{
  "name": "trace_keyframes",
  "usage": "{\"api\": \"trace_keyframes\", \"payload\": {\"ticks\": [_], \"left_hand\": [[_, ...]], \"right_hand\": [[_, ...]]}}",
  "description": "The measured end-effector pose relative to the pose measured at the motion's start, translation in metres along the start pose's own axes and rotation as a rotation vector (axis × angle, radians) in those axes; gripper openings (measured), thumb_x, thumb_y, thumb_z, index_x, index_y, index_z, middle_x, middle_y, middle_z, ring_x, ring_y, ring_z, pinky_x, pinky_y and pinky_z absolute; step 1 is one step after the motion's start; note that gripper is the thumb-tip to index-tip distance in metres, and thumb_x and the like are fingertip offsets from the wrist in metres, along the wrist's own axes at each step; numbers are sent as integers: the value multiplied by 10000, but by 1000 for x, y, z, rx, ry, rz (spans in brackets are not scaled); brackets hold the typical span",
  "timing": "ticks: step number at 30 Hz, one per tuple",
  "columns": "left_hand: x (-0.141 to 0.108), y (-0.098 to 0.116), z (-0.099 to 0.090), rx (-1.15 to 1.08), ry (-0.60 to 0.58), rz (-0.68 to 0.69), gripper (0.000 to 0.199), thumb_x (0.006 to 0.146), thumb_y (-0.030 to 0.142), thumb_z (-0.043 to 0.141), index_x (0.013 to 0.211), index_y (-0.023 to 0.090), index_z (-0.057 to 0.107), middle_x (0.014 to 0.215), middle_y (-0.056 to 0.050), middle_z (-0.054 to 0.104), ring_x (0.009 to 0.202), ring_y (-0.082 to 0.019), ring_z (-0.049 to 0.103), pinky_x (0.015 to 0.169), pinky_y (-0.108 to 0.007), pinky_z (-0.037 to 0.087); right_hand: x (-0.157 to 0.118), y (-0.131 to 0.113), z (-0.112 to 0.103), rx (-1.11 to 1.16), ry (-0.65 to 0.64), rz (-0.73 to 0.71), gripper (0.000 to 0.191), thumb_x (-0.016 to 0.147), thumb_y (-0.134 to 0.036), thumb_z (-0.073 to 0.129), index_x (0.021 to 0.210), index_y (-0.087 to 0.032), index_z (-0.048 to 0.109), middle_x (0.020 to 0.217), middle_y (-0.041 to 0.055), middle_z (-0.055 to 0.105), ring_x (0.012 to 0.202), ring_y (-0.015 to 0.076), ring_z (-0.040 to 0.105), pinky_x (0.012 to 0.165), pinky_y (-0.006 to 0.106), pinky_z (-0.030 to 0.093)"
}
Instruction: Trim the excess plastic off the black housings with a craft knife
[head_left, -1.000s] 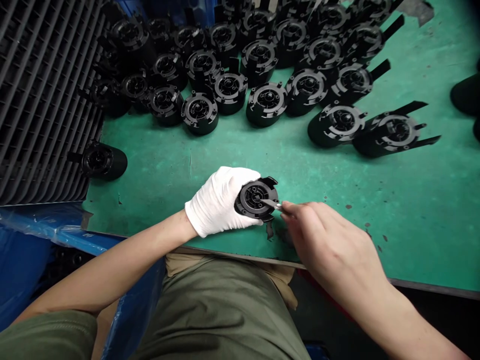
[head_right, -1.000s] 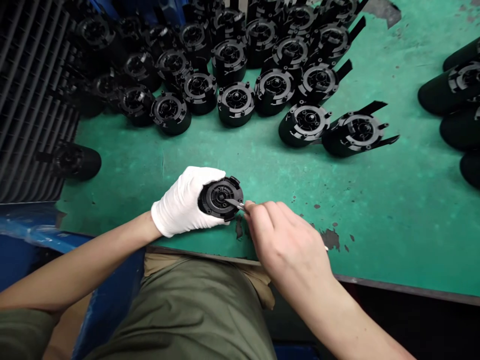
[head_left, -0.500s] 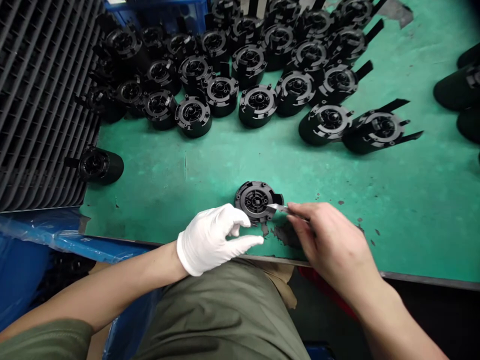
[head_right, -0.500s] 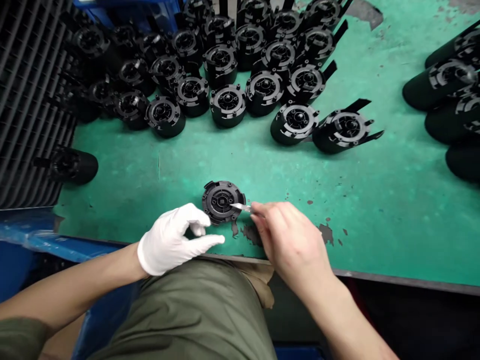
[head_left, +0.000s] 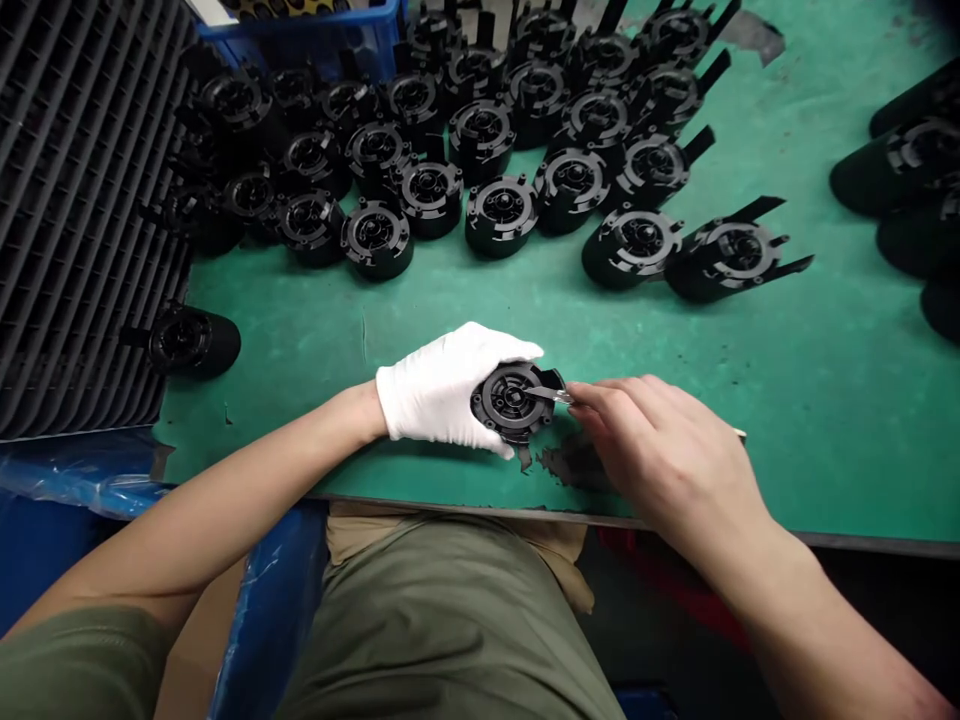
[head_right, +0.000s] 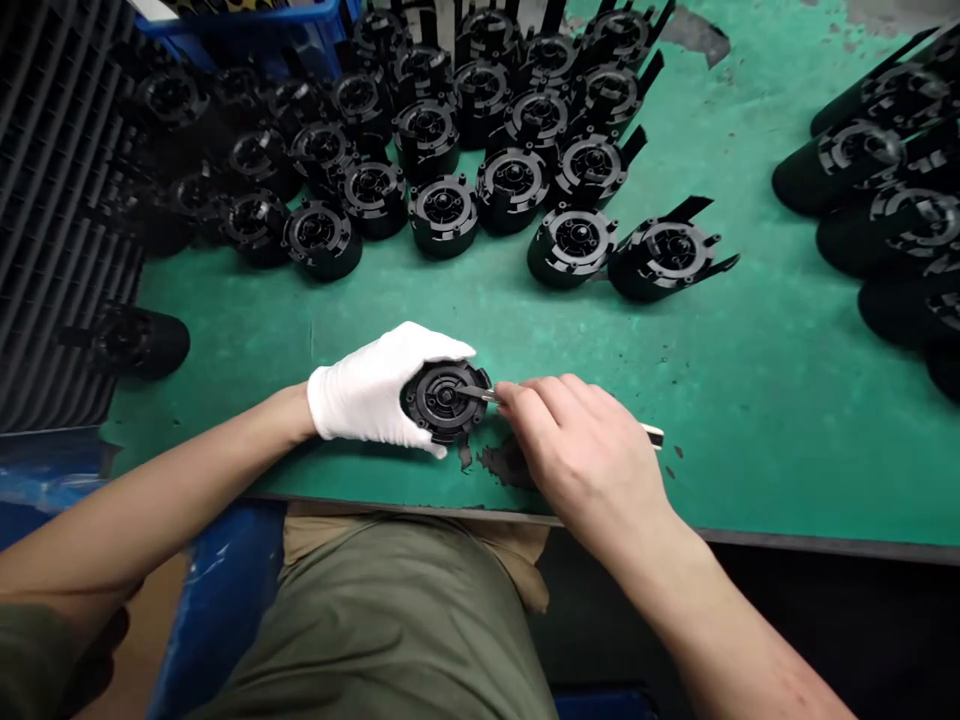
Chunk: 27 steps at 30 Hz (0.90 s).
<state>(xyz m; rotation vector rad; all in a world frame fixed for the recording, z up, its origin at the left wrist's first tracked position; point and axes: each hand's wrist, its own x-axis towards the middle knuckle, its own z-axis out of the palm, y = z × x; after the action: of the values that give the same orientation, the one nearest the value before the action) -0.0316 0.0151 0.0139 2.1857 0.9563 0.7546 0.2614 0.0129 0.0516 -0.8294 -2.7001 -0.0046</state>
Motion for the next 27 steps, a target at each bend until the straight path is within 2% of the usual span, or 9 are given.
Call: {"api": "trace_keyframes", "payload": {"ticks": [4, 10, 16, 19, 24, 27], "left_hand": [[-1, 0, 2, 0, 39, 14, 936, 659, 585, 1076, 1405, 170, 694, 1316, -171, 832, 1232, -400, 818, 1127, -513, 634], [6, 7, -4, -11, -29, -14, 620, 777, 570, 986, 1225, 220, 738, 1197, -117, 846, 1106, -355, 837, 1029, -462, 643], [8, 13, -8, -7, -63, -24, 541, 804, 496, 972, 1167, 175, 733, 1159, -118, 836, 1062, -333, 823, 1006, -435, 623], [6, 12, -7, 0, -49, -23, 595, 804, 537, 977, 1201, 171, 728, 1149, -111, 840, 1065, -340, 830, 1001, -442, 630], [-3, 7, 3, 67, 95, 4, 760, 799, 686, 954, 1316, 185, 710, 1220, -146, 843, 1128, -371, 839, 1024, -487, 652], [-6, 5, 6, 77, 102, -4, 810, 779, 722, 958, 1341, 193, 708, 1239, -157, 839, 1142, -379, 839, 1040, -505, 656]], "right_hand": [[0, 4, -1, 0, -8, -36, 210, 1073, -92, 675, 1278, -132, 650, 1035, 96, 770, 856, 226, 623, 763, 378, 481], [6, 0, -6, -51, -38, -70, 168, 1094, -102, 651, 1261, -122, 660, 992, 94, 749, 832, 226, 597, 755, 378, 466], [3, -10, -13, -108, -63, -97, 177, 1093, -61, 615, 1262, -67, 668, 962, 113, 754, 804, 237, 579, 744, 393, 467], [1, -9, -12, -81, -61, -80, 167, 1095, -79, 635, 1261, -76, 659, 991, 118, 766, 826, 233, 603, 763, 388, 484], [5, 1, -9, -71, -20, -72, 135, 1094, -129, 685, 1225, -120, 654, 975, 97, 757, 822, 222, 606, 762, 380, 485], [8, 4, -7, -76, -13, -95, 108, 1096, -147, 692, 1195, -125, 657, 971, 104, 760, 807, 222, 597, 752, 386, 477]]}}
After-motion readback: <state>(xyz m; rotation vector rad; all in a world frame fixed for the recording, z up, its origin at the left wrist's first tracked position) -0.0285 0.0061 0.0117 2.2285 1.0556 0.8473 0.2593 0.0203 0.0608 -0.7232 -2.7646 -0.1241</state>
